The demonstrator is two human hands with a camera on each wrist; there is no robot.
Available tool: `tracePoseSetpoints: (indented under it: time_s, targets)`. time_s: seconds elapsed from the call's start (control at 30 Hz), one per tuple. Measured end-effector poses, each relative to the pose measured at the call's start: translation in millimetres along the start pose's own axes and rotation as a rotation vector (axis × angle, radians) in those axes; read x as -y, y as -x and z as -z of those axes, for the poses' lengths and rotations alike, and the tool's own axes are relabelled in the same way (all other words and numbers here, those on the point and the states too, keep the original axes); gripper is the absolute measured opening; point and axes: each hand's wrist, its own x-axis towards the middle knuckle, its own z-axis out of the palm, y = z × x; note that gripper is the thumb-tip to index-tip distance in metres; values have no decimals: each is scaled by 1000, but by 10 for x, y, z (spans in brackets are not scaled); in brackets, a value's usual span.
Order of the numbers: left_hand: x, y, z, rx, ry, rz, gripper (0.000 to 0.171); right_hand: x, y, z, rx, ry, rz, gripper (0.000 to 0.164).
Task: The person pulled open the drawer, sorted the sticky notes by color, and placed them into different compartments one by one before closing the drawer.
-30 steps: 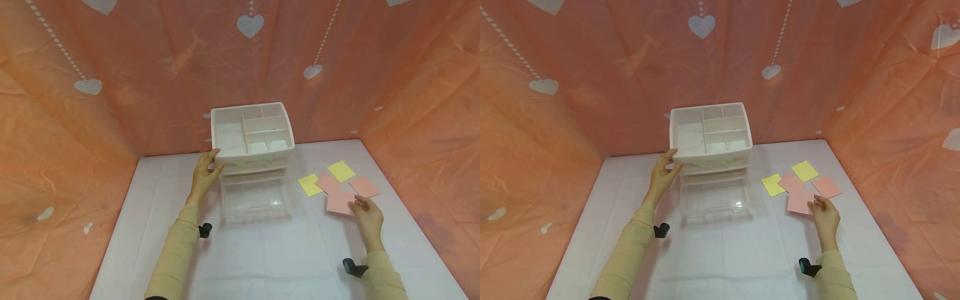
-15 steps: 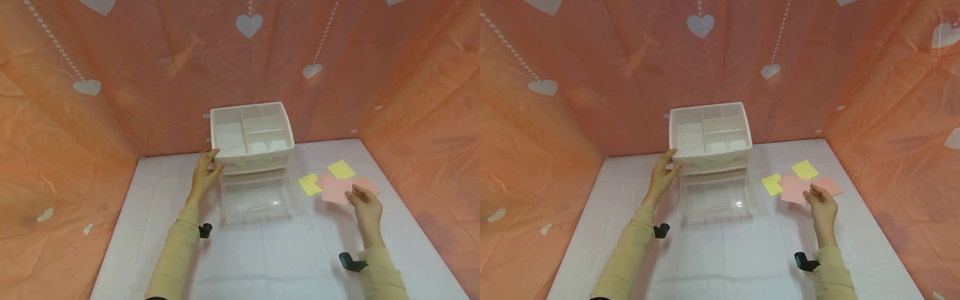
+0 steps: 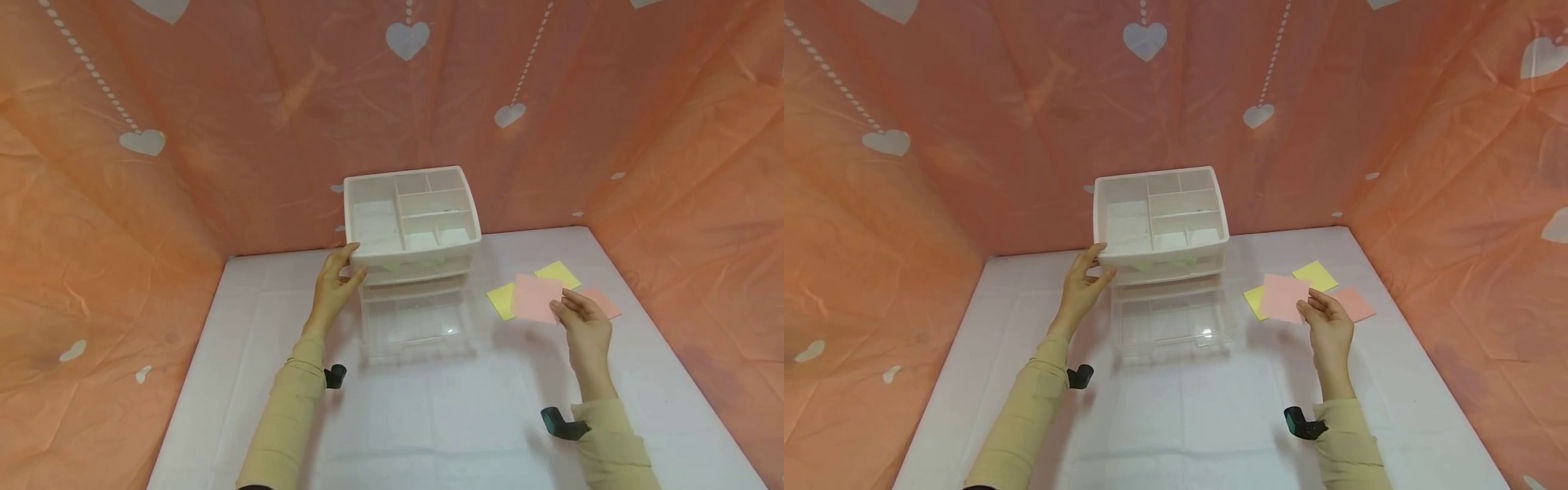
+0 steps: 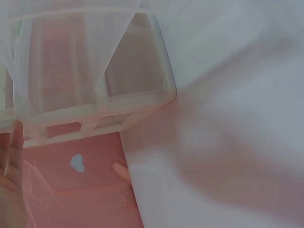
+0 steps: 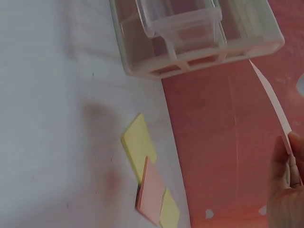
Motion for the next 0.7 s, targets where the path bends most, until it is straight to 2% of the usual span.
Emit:
tracePoseSetpoints:
  time_s: [0.33,0.6,0.7]
  targets:
    - [6,-2,0,-1,-21,-16,48,46,86,-294,72,-15,-1,22]
    - [4,-1,2,-11,-27,-11,47,55,132,-581,179,-1,12,22]
    - [-8,0,0,-10,-25,-5,46,52,156,-680,220,36,21,22]
